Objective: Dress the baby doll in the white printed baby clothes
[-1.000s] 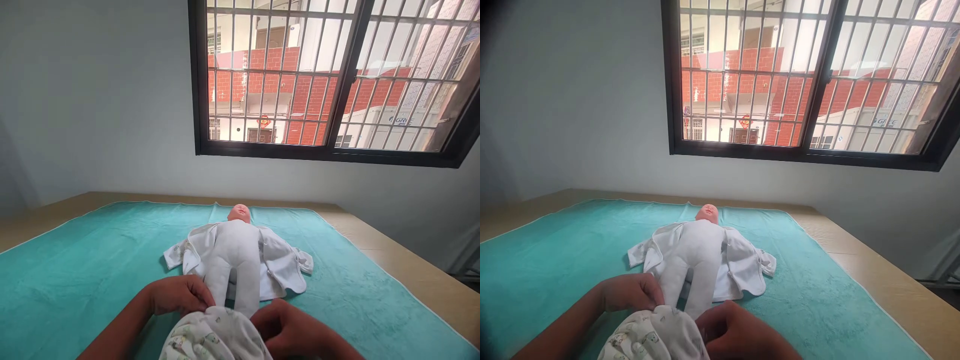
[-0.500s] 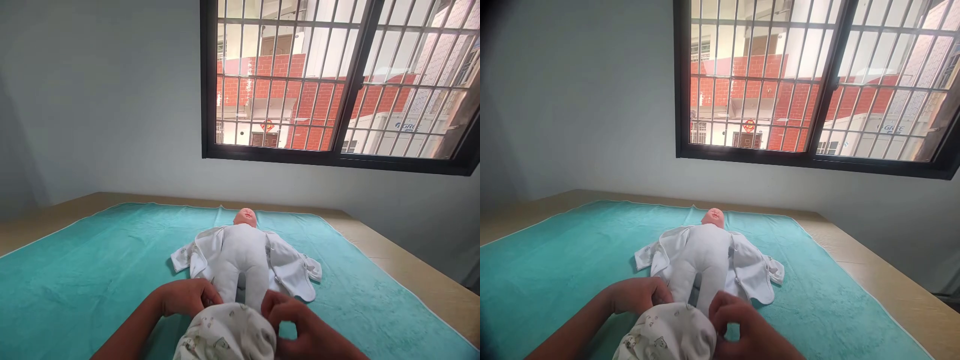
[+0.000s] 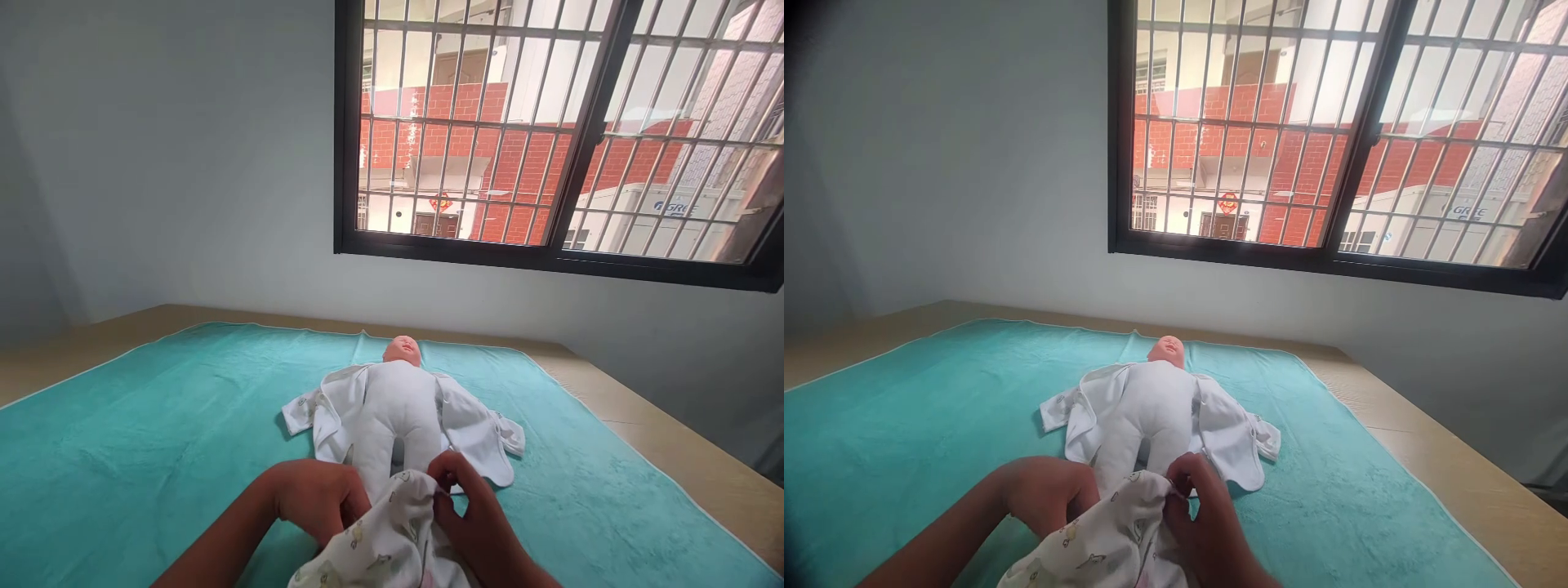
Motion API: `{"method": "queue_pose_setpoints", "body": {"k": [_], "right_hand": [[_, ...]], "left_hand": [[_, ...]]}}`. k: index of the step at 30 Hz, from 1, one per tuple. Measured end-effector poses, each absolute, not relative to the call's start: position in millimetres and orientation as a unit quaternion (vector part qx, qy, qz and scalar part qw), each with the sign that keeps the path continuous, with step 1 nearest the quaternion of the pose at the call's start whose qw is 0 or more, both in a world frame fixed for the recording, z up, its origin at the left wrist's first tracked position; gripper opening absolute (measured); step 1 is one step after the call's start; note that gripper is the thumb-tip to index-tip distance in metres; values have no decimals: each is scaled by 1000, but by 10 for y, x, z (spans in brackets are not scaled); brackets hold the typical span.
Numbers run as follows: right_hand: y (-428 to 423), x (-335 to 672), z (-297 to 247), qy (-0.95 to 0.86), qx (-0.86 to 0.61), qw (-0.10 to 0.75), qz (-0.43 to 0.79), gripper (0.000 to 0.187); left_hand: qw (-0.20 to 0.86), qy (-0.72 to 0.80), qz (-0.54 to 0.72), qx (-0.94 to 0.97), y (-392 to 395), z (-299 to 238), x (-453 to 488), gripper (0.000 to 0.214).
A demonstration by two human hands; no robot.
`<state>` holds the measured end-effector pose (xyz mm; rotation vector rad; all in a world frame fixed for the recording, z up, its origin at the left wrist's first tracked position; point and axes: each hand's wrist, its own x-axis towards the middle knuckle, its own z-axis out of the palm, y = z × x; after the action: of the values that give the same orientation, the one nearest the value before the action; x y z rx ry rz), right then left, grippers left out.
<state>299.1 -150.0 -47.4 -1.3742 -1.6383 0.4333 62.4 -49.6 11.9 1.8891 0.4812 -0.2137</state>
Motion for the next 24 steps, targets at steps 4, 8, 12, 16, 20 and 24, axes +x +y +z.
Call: {"method": "queue_pose_setpoints", "body": {"k": [4, 8, 12, 16, 20, 24], "right_hand": [[-1492, 3011, -462, -664, -561, 462, 174, 17], [-1504, 3041, -429, -664, -591, 416, 190, 15], [-1512, 3036, -381, -661, -617, 376, 203, 17], [-1506, 3046, -349, -651, -628, 372, 209, 17], [-1477, 3113, -375, -627, -642, 390, 206, 13], [-1410, 3188, -456, -601, -658, 421, 170, 18]], "left_hand": [[568, 189, -46, 799, -452, 191, 536, 17], [487, 252, -6, 836, -296, 183, 391, 13], [371, 366, 45, 852, -65, -27, 313, 11], [336, 373, 144, 853, 28, -197, 375, 5], [353, 361, 260, 823, -32, -231, 514, 7], [381, 369, 333, 780, -83, -267, 619, 8]]}}
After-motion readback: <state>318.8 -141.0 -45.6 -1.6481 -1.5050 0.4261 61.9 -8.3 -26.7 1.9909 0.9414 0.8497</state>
